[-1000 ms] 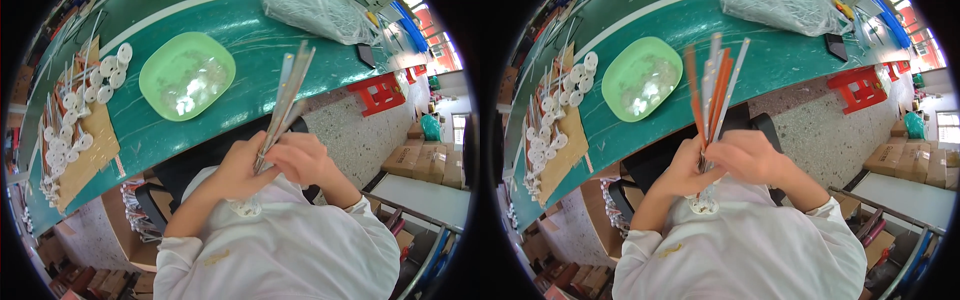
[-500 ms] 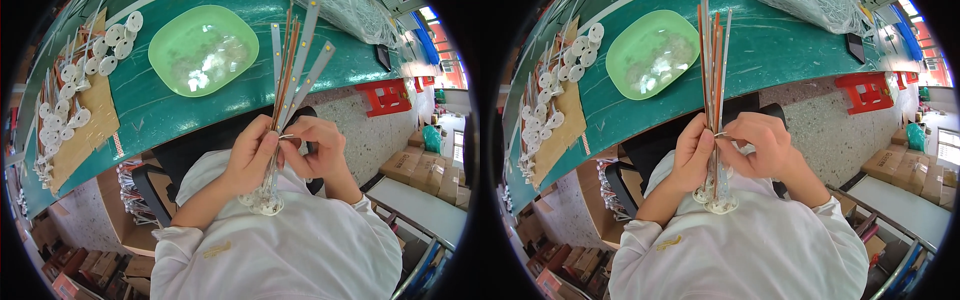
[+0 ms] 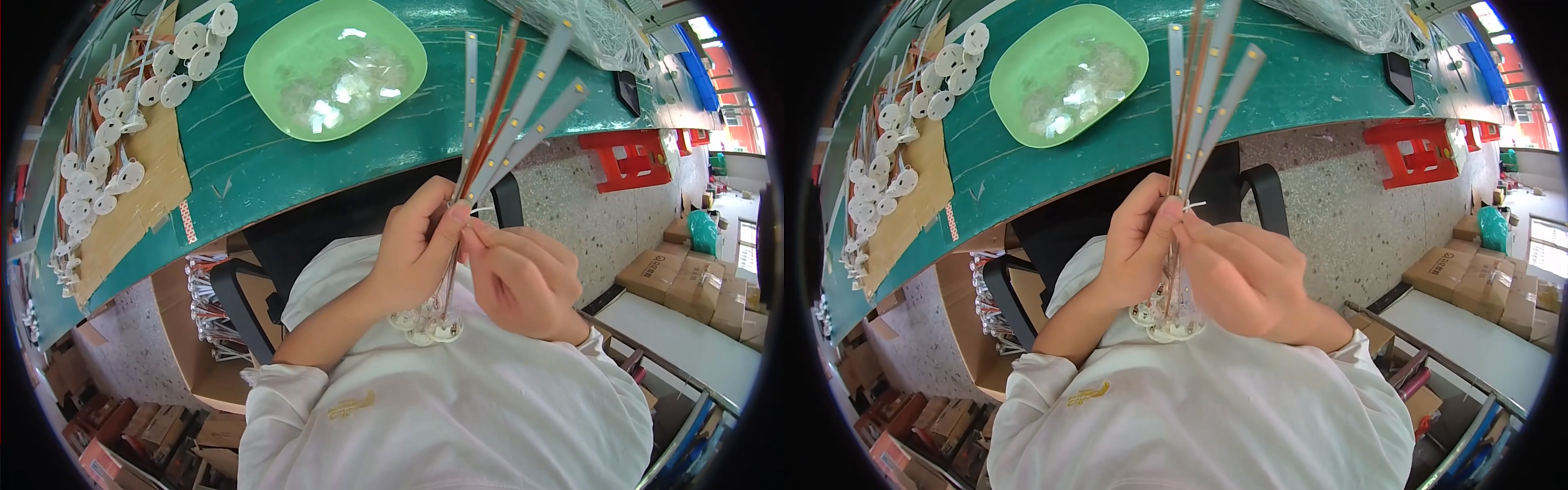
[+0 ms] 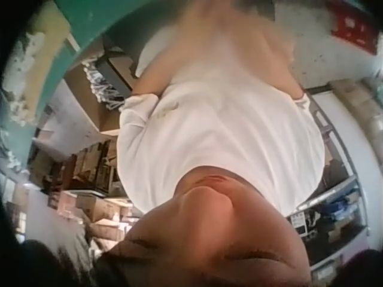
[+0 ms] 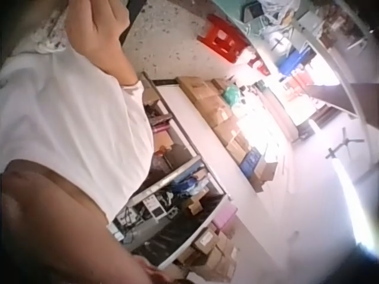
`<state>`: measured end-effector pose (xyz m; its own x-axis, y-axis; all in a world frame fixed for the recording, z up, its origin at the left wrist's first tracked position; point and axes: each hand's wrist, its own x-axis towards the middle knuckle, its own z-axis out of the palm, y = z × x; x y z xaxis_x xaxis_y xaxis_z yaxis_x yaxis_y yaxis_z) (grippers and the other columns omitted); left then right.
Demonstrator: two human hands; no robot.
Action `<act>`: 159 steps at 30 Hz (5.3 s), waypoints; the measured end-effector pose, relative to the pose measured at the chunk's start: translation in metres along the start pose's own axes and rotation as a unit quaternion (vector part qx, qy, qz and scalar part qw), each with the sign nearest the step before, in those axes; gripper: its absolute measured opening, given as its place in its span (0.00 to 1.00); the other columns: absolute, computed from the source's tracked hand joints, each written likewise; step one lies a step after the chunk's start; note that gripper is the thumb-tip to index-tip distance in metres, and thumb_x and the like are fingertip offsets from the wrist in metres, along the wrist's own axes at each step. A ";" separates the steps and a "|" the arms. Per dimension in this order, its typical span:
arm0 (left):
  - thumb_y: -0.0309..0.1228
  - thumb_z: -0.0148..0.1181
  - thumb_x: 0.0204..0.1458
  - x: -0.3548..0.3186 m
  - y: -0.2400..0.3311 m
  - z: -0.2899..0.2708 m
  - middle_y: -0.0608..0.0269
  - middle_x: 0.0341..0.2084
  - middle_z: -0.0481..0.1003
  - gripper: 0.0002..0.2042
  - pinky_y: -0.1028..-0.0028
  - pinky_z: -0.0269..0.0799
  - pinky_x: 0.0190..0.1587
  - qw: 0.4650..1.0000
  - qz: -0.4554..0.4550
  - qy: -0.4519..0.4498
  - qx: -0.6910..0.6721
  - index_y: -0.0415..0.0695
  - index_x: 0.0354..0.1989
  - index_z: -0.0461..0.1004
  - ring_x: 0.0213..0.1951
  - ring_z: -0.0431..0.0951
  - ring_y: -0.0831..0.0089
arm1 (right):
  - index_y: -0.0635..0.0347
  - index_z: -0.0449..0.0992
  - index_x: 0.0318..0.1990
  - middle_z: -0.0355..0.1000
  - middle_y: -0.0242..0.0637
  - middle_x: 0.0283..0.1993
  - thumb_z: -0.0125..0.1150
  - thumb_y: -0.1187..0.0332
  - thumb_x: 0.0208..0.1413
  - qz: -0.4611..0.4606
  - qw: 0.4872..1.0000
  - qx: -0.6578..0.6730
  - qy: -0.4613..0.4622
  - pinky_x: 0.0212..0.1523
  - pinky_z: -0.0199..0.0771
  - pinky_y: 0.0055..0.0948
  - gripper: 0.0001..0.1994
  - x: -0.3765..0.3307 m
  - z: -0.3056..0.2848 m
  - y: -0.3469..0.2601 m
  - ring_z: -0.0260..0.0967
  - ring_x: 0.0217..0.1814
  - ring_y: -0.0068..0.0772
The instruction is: The person is picking up LED light strips attached to plastic bases, gathering them into bundles, and securing each bundle with a plastic tie.
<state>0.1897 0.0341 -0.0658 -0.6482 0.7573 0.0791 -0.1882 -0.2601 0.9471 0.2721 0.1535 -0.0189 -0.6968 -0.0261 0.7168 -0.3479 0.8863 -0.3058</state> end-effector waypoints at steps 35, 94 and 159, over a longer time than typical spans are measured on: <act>0.34 0.46 0.66 0.000 0.003 -0.004 0.66 0.24 0.71 0.10 0.80 0.66 0.29 0.973 -0.102 -0.109 -0.176 0.40 0.38 0.66 0.25 0.71 0.82 | 0.70 0.78 0.30 0.76 0.42 0.33 0.59 0.73 0.26 -0.188 0.922 0.051 -0.334 0.22 0.75 0.27 0.17 0.060 -0.053 0.042 0.76 0.31 0.36; 0.23 0.60 0.49 0.001 0.016 -0.016 0.55 0.19 0.69 0.14 0.69 0.64 0.24 0.977 0.023 -0.042 0.206 0.39 0.42 0.65 0.20 0.72 0.61 | 0.64 0.80 0.32 0.76 0.38 0.34 0.67 0.79 0.37 -0.075 0.995 0.050 -0.044 0.24 0.70 0.24 0.10 -0.001 -0.006 0.049 0.73 0.29 0.32; 0.46 0.52 0.56 -0.678 -0.121 -0.413 0.35 0.36 0.77 0.21 0.54 0.73 0.43 0.425 -0.336 0.782 0.309 0.38 0.45 0.66 0.39 0.78 0.40 | 0.65 0.74 0.46 0.70 0.45 0.52 0.65 0.75 0.51 -0.226 0.947 0.025 -0.226 0.55 0.67 0.33 0.14 0.110 0.234 -0.133 0.70 0.53 0.44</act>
<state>0.3469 -0.6951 -0.3627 -0.3893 -0.9133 -0.1193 -0.8018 0.2723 0.5320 0.0947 -0.0759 -0.0462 -0.6633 -0.6023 0.4441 -0.6956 0.7151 -0.0692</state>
